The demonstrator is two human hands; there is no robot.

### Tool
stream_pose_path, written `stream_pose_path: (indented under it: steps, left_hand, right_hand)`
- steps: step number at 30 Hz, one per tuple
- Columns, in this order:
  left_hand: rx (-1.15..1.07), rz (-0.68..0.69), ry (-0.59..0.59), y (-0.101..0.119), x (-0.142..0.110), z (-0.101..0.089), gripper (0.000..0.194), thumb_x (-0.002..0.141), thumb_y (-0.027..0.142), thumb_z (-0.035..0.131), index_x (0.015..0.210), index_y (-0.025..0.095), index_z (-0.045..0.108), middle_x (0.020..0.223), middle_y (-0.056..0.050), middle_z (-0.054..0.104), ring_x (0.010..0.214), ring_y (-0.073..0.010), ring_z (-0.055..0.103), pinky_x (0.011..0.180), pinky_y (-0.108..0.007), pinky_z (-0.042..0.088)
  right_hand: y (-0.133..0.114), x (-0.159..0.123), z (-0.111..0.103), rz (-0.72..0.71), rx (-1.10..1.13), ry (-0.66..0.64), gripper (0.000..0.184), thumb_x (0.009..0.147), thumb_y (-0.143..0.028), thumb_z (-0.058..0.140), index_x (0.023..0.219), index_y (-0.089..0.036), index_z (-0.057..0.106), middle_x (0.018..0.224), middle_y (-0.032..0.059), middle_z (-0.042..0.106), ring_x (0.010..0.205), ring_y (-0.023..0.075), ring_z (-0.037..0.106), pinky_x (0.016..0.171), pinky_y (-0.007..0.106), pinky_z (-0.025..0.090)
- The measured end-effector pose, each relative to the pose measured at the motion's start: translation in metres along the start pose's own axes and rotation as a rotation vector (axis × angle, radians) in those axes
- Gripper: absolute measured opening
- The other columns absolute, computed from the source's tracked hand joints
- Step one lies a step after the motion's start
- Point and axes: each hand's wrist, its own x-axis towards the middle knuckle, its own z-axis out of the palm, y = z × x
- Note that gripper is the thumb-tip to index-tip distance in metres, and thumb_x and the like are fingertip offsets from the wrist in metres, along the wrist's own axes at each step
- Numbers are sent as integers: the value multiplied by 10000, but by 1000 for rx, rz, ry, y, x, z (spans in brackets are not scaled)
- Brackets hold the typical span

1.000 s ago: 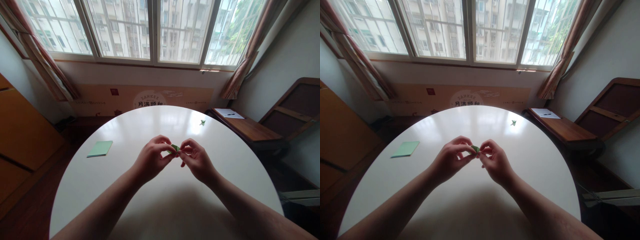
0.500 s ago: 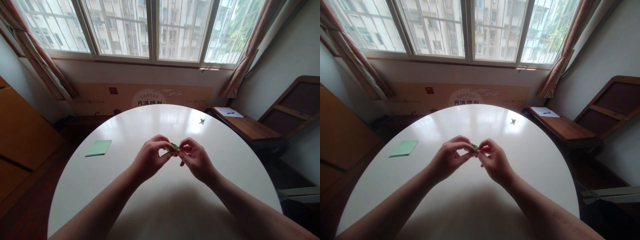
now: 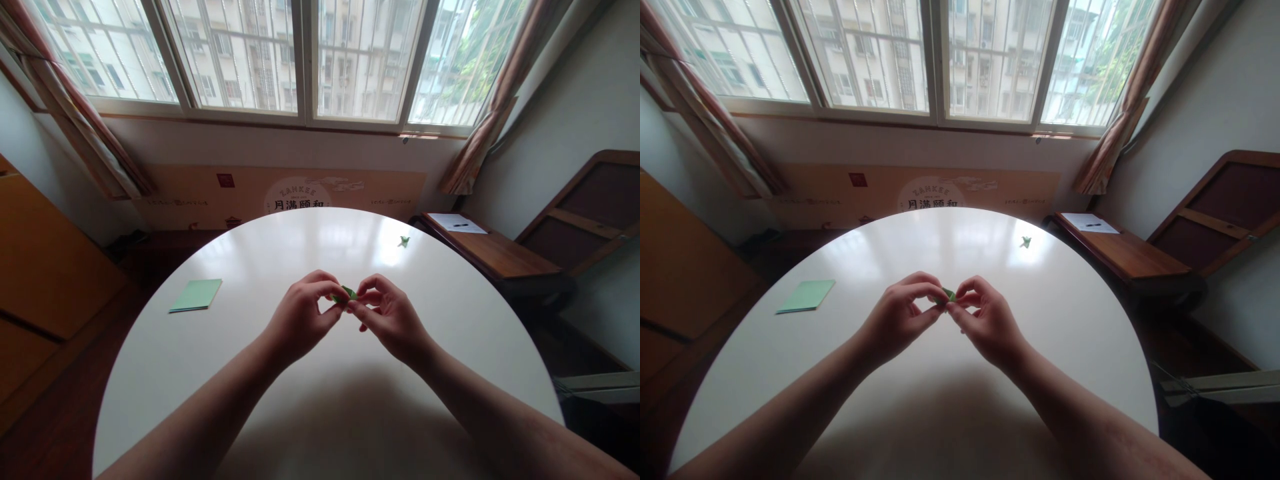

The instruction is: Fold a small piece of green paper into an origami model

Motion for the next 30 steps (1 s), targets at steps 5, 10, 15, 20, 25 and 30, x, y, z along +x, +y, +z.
stream_pose_path:
  steps: [5, 10, 15, 20, 25, 30]
  left_hand:
    - [4, -10, -8, 1, 0, 1, 201, 773, -4, 653, 819, 174, 735, 902, -17, 653, 781, -130, 648, 666, -220, 537]
    - [-12, -21, -9, 1, 1, 0, 200, 771, 3, 652, 811, 179, 738, 891, -17, 653, 779, -131, 647, 633, -210, 530]
    - [-58, -53, -6, 0, 1, -1, 143, 801, 74, 668, 839, 183, 751, 915, -34, 661, 794, -144, 652, 572, -196, 516]
    - [-180, -141, -43, -2, 3, -3, 89, 827, 154, 685, 872, 172, 760, 917, -58, 682, 811, -166, 666, 515, -184, 506]
    - [-303, -225, -92, -2, 6, -5, 105, 821, 190, 692, 894, 144, 752, 915, -78, 689, 762, -174, 656, 459, -194, 509]
    - [-407, -307, -143, -3, 8, -7, 162, 812, 236, 703, 923, 128, 748, 933, -94, 704, 813, -205, 658, 462, -206, 521]
  right_hand:
    - [-1, 0, 1, -6, 1, 2, 276, 803, -337, 770, 874, -224, 528, 806, 23, 720, 705, 191, 672, 504, 263, 525]
    - [-1, 0, 2, 4, 19, -5, 277, 805, -342, 772, 877, -223, 532, 812, 24, 717, 714, 189, 671, 506, 263, 528]
    - [-3, 0, 1, 12, 70, -21, 287, 815, -352, 768, 893, -224, 524, 804, 21, 718, 727, 192, 677, 513, 265, 535]
    - [-3, 2, 0, 12, 105, -25, 294, 824, -360, 764, 899, -230, 511, 774, 15, 720, 749, 200, 686, 500, 254, 530]
    - [-3, 3, -1, 8, 140, -35, 302, 820, -361, 772, 892, -231, 509, 759, 11, 726, 747, 201, 694, 485, 245, 526]
    - [-3, 3, -2, 5, 196, -49, 296, 820, -354, 775, 895, -232, 515, 765, 13, 732, 785, 209, 695, 486, 240, 529]
